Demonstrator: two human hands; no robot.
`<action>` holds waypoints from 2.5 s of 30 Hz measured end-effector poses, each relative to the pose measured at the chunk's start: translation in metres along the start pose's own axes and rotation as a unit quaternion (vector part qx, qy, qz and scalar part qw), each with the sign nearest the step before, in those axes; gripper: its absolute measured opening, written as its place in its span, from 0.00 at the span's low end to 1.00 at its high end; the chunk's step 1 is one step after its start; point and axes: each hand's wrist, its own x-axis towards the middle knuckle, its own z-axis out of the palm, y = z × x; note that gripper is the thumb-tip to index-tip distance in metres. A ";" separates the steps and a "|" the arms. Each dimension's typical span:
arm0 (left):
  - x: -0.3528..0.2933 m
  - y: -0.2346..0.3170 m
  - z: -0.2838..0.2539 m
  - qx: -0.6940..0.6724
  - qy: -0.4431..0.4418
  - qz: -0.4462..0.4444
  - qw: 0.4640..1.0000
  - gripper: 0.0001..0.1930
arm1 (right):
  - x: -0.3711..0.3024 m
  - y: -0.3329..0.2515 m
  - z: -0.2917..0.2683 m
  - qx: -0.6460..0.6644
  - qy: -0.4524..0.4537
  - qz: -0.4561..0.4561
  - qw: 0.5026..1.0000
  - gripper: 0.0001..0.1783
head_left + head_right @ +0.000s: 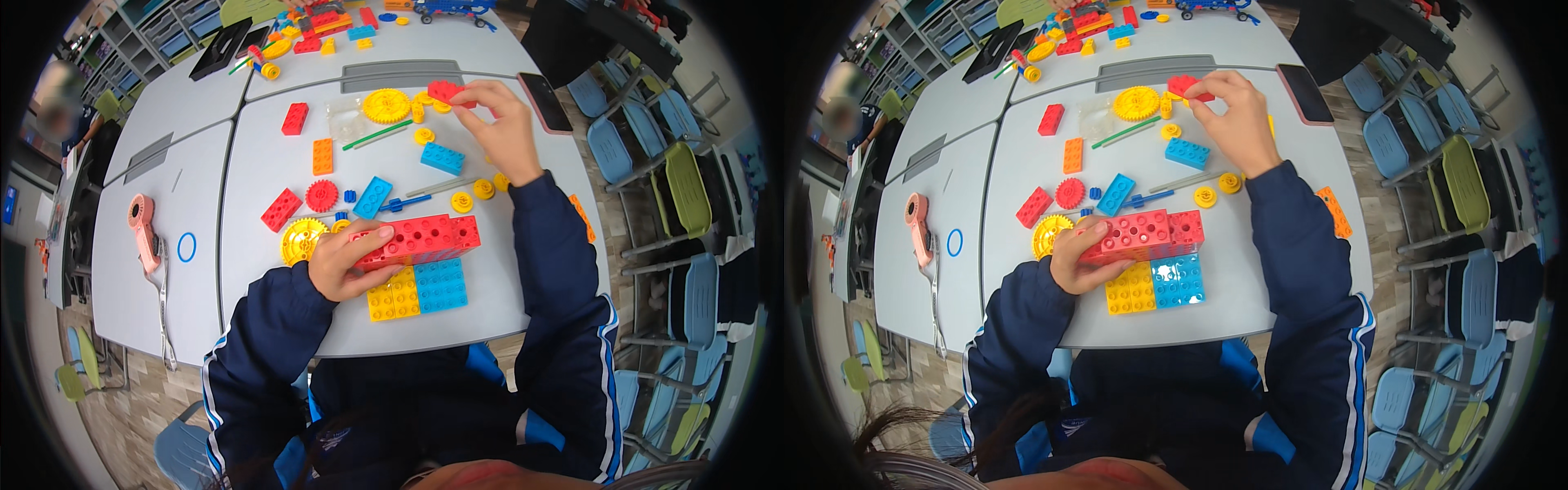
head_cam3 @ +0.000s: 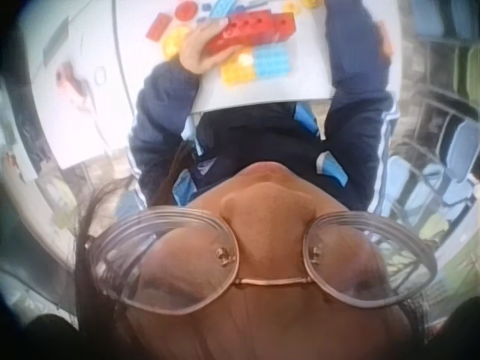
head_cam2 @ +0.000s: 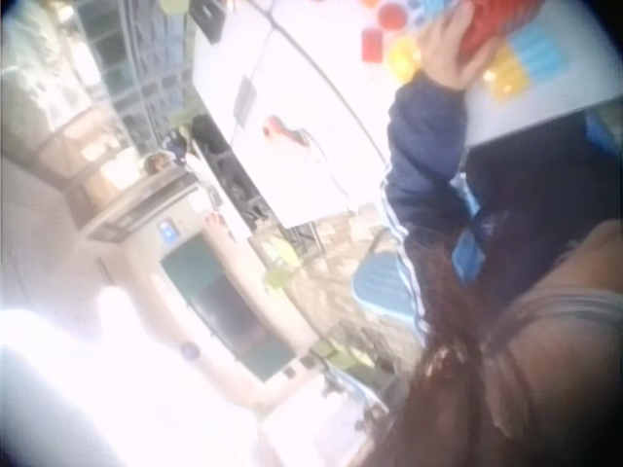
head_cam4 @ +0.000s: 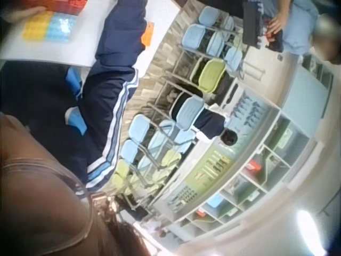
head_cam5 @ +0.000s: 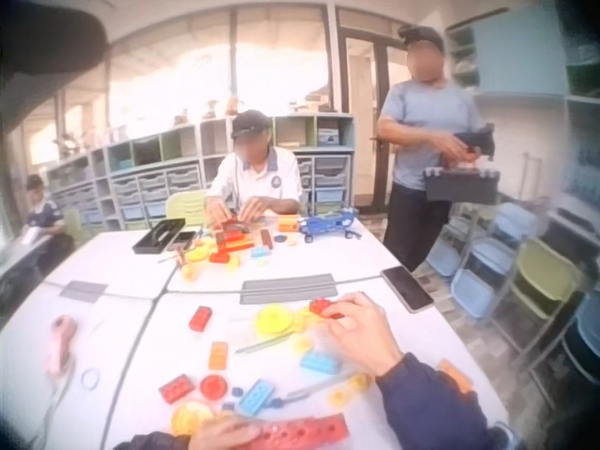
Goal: The person assembles colorful plastic building blocks on a gray baseplate. They connect red, yellow, and blue bricks to form a small rectangular structure, then add additional red bricks on top to create a layered block.
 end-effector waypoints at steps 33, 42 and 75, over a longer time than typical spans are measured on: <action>-0.005 -0.009 0.010 -0.034 0.014 0.031 0.999 0.50 | -0.070 -0.060 -0.030 0.201 -0.154 -0.259 0.932 0.23; 0.009 0.000 0.006 -0.061 0.020 0.026 0.998 0.52 | -0.075 -0.059 -0.022 0.208 -0.125 -0.265 0.933 0.24; 0.019 0.034 0.005 -0.034 0.077 0.016 0.996 0.26 | -0.084 -0.062 -0.009 0.301 -0.099 -0.228 0.921 0.08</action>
